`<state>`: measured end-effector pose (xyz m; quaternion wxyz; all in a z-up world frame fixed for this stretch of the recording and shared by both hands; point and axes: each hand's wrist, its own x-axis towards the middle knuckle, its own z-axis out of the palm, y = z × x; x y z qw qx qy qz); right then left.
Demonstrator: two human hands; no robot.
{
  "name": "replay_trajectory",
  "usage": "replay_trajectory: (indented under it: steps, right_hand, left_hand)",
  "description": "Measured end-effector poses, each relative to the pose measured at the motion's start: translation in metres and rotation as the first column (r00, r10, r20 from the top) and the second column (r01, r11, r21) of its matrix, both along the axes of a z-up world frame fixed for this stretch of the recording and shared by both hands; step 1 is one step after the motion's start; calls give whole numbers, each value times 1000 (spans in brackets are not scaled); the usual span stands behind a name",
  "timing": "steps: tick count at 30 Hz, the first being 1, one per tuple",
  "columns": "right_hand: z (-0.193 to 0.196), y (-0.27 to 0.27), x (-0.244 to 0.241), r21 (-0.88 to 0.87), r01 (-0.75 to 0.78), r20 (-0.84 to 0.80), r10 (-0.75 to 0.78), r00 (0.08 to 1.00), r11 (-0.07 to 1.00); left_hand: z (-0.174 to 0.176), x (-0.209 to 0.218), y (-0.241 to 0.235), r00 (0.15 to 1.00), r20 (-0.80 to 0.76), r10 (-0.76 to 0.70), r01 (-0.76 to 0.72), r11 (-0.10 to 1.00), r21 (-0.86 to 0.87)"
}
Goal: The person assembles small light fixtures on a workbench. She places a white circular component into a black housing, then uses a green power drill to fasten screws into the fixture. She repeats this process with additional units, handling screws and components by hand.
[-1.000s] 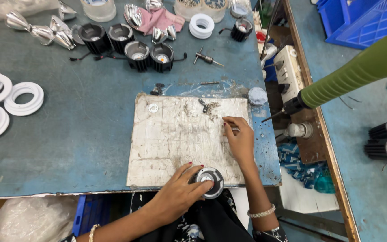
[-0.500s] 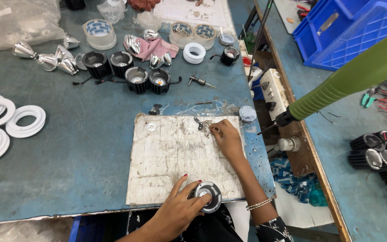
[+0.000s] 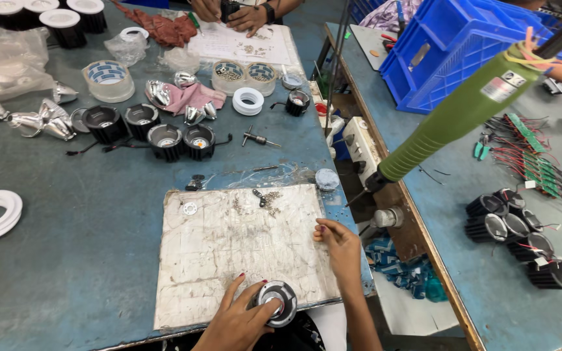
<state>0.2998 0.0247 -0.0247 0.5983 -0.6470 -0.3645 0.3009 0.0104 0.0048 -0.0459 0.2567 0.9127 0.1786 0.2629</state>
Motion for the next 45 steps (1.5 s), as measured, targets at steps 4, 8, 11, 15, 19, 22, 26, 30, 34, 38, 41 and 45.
replay_trajectory:
  steps: [4, 8, 11, 15, 19, 22, 26, 30, 34, 38, 41, 45]
  right_hand:
    - [5, -2, 23, 88, 21, 17, -23, 1000, 996]
    - [23, 7, 33, 73, 77, 164, -88, 982, 994]
    - [38, 13, 29, 67, 76, 188, -88, 978, 995]
    - [53, 11, 17, 54, 17, 260, -30, 965, 998]
    - [64, 7, 8, 70, -18, 188, 4, 982, 997]
    - [73, 7, 4, 65, -58, 168, 47, 985, 996]
    - [86, 7, 0, 27, -46, 231, 39, 972, 999]
    - [104, 2, -3, -48, -1, 405, 20, 914, 999]
    - [122, -4, -2, -110, -10, 643, 79, 762, 994]
    - [137, -10, 0, -157, -87, 659, 170, 732, 984]
    - [144, -13, 0, -230, -91, 633, 221, 742, 969]
    - [147, -13, 2, -237, -103, 610, 231, 758, 966]
  left_hand:
    - [-8, -1, 1, 1000, -29, -2, 1, 1000, -6]
    - [-15, -1, 2, 999, -33, 8, -9, 1000, -24]
    - [-24, 0, 5, 999, -27, 31, -31, 999, 14]
    - [-36, 2, 6, 991, -107, 80, -79, 997, 13]
    - [-45, 2, 7, 991, -97, 91, -89, 996, 31]
    - [-47, 1, 8, 994, -74, 83, -79, 996, 48]
    - [-46, 0, 9, 993, -103, 59, -57, 998, 24]
    - [-46, -2, 9, 993, -104, 58, -55, 998, 26]
    - [-48, -2, 10, 997, -54, 58, -55, 997, 60]
    - [-48, 0, 10, 994, -90, 58, -55, 998, 34]
    - [-48, 1, 9, 992, -112, 54, -52, 998, 22]
    - [-47, 3, 10, 992, -118, 51, -50, 999, 12]
